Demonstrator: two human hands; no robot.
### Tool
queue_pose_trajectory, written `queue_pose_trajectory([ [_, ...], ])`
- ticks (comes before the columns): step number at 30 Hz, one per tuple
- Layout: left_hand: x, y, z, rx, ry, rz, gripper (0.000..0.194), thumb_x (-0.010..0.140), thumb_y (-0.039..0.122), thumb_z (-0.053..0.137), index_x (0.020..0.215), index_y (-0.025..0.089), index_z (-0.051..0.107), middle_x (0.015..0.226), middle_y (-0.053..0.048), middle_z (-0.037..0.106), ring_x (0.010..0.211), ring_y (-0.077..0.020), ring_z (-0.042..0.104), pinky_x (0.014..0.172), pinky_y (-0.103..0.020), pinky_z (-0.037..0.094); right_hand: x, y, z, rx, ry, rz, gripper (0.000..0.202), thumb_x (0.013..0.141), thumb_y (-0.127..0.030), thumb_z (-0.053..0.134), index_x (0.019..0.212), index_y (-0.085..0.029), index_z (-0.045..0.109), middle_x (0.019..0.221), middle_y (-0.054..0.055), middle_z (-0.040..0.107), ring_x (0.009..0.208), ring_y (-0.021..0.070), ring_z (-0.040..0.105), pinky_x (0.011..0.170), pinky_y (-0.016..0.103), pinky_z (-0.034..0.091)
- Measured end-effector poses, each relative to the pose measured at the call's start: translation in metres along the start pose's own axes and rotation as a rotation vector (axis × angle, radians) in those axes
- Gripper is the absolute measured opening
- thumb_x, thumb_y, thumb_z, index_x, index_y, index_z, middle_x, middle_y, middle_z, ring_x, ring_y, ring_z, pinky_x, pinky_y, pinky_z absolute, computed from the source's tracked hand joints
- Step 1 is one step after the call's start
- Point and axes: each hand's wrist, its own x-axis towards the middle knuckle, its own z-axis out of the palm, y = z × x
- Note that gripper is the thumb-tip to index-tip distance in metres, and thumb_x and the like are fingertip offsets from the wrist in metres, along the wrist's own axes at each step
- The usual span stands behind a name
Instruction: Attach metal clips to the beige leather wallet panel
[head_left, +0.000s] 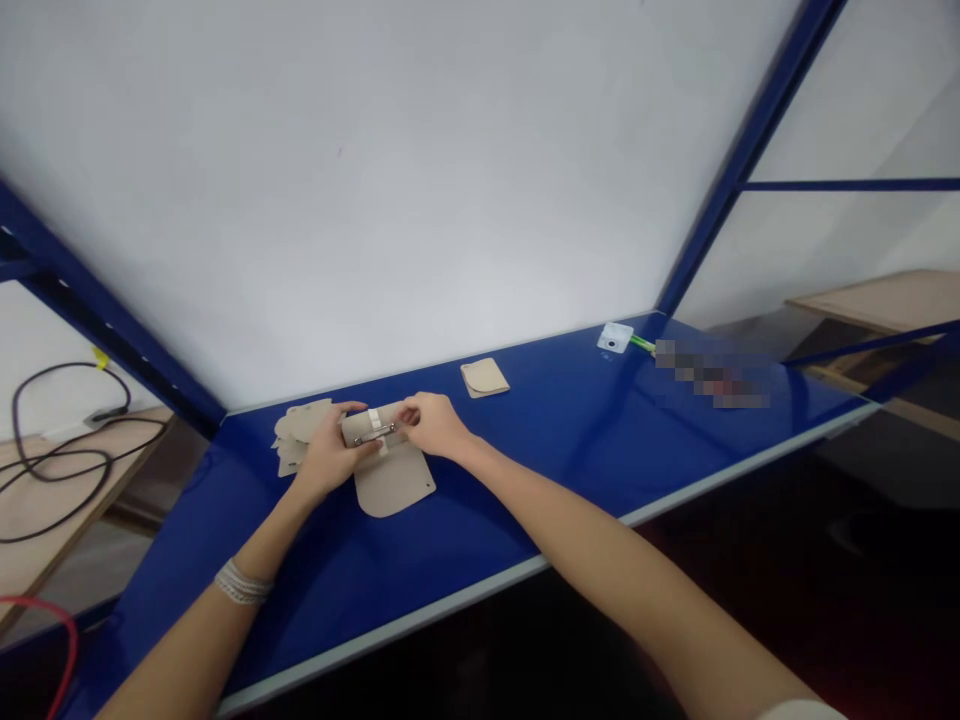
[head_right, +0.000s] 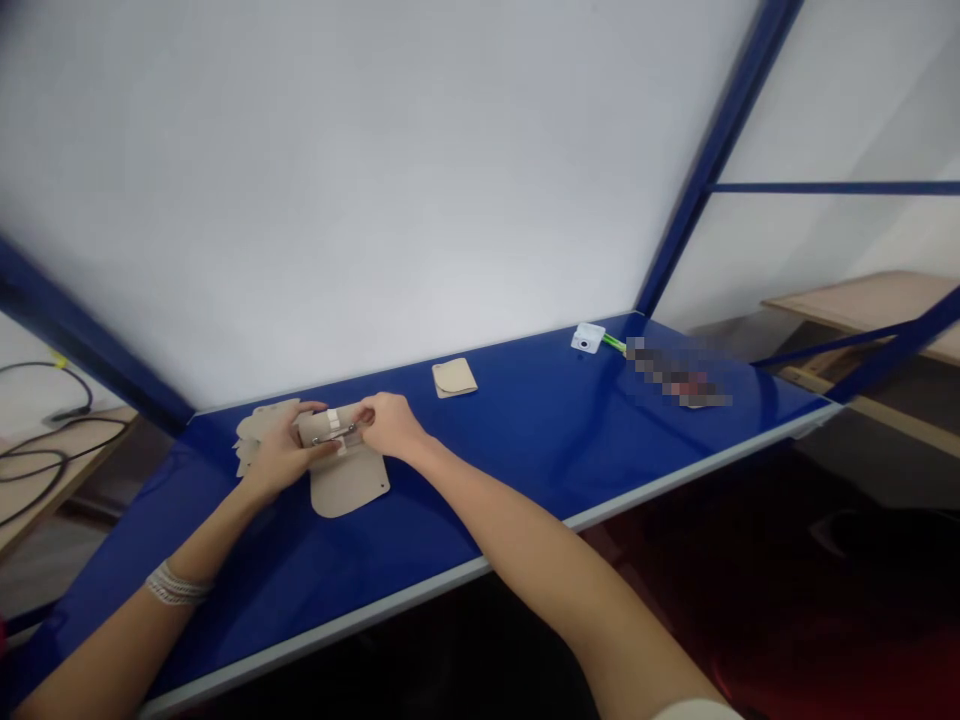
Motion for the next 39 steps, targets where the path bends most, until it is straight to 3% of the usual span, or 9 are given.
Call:
queue_pose_trajectory([
  [8,0.0,0.001,-0.005,0.319,-0.03,0.114,0.057,0.062,0.039,0.067,0.113,0.018,0.05,0.094,-0.004,0.059,0.082,-0.0214,0.057,0.074,-0.034,0.046,0.0,0.003,0.002,0.03,0.016,0.011,0.023,0.063,-0.013,0.068,0.086,-0.016,0.066,0.079,0.002,0.064,0.071,0.011,0.057,0.069,0.023,0.047],
  [15,-0.001,0.006,-0.004,0.315,-0.088,0.139,0.054,0.065,0.035,0.064,0.114,0.018,0.048,0.104,-0.006,0.058,0.091,-0.0224,0.057,0.081,-0.035,0.046,-0.002,0.002,0.002,0.02,0.011,-0.072,0.025,0.065,-0.008,0.06,0.088,-0.017,0.066,0.084,0.002,0.063,0.07,0.0101,0.057,0.071,0.023,0.047],
  [21,-0.004,0.011,-0.002,0.322,-0.145,0.14,0.054,0.067,0.036,0.062,0.115,0.017,0.048,0.101,-0.006,0.059,0.089,-0.0233,0.058,0.08,-0.036,0.046,-0.003,-0.002,0.002,0.023,0.004,-0.15,0.027,0.072,-0.007,0.048,0.091,-0.016,0.066,0.087,0.003,0.066,0.075,0.0117,0.059,0.075,0.023,0.047],
  [39,-0.005,0.014,-0.002,0.324,-0.17,0.114,0.054,0.067,0.035,0.063,0.116,0.018,0.047,0.094,-0.004,0.06,0.081,-0.0216,0.058,0.075,-0.035,0.047,-0.006,-0.006,0.005,0.046,-0.089,-0.107,0.021,0.074,-0.013,0.056,0.092,-0.017,0.067,0.088,0.003,0.07,0.076,0.0123,0.063,0.073,0.023,0.047],
])
